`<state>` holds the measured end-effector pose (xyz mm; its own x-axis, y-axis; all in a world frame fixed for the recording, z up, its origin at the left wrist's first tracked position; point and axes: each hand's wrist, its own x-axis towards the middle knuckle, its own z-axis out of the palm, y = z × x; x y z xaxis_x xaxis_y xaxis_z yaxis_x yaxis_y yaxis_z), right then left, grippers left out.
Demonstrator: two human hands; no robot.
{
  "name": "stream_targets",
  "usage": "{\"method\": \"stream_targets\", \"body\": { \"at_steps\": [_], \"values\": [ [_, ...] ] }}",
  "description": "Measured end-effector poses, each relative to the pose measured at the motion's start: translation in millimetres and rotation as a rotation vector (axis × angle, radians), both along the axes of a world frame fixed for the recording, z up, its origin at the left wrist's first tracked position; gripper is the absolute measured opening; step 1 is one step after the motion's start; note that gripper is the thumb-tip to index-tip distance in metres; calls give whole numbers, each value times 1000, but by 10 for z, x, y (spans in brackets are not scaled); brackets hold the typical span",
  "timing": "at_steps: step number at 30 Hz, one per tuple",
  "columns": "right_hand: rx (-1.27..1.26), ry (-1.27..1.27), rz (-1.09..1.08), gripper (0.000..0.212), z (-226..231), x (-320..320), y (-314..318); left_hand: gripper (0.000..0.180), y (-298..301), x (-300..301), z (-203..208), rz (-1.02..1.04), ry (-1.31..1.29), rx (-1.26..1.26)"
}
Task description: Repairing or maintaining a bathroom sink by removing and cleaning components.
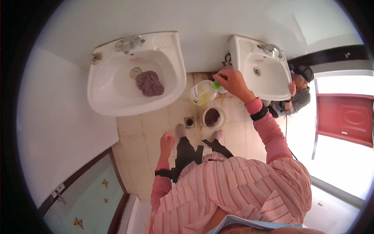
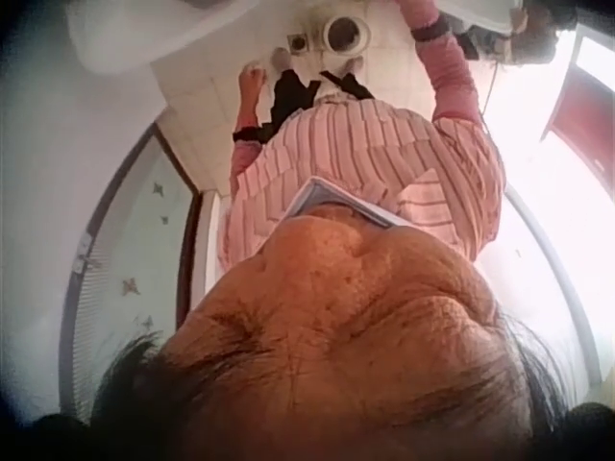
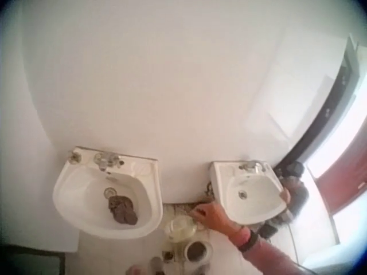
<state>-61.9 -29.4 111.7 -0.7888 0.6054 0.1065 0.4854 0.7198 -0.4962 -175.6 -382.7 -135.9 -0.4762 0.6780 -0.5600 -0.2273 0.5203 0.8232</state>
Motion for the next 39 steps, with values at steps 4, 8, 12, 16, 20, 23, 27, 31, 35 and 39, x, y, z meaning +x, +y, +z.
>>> {"method": "stream_targets", "body": {
  "at_steps": [4,8,12,16,20,23,27,31,35,39],
  "values": [
    [-284,-13,-193,31,-540,665,-260,31,436,219,352,-82,-280,78],
    [-512,-33,-352,29,-841,1221,-558,42,943,656,618,-53,-565,25],
    [-801,38,-516,28,-1022,1541,-854,51,1070,1061,367,63,-884,1],
    [-919,-23,-605,29,-1152,1879,-961,54,1110,1388,206,124,-1282,183],
    [-963,-44,-636,31,-1450,2217,-1012,53,1162,1719,177,219,-1286,176],
    [-948,-114,-601,33,-1742,2413,-1037,48,1183,1870,61,281,-1205,123],
    [-1056,-144,-580,35,-2053,2502,-1061,46,1081,2025,-265,194,-994,0],
    [-1468,-66,-662,43,-2362,2609,-1099,40,1006,2121,-477,212,-1064,-104],
    [-2074,272,-670,64,-2652,2682,-1176,37,1044,2154,-636,201,-1130,-220],
    [-2127,399,-592,67,-2827,2611,-1263,39,1085,2143,-792,227,-1147,-250]
  ]
}}
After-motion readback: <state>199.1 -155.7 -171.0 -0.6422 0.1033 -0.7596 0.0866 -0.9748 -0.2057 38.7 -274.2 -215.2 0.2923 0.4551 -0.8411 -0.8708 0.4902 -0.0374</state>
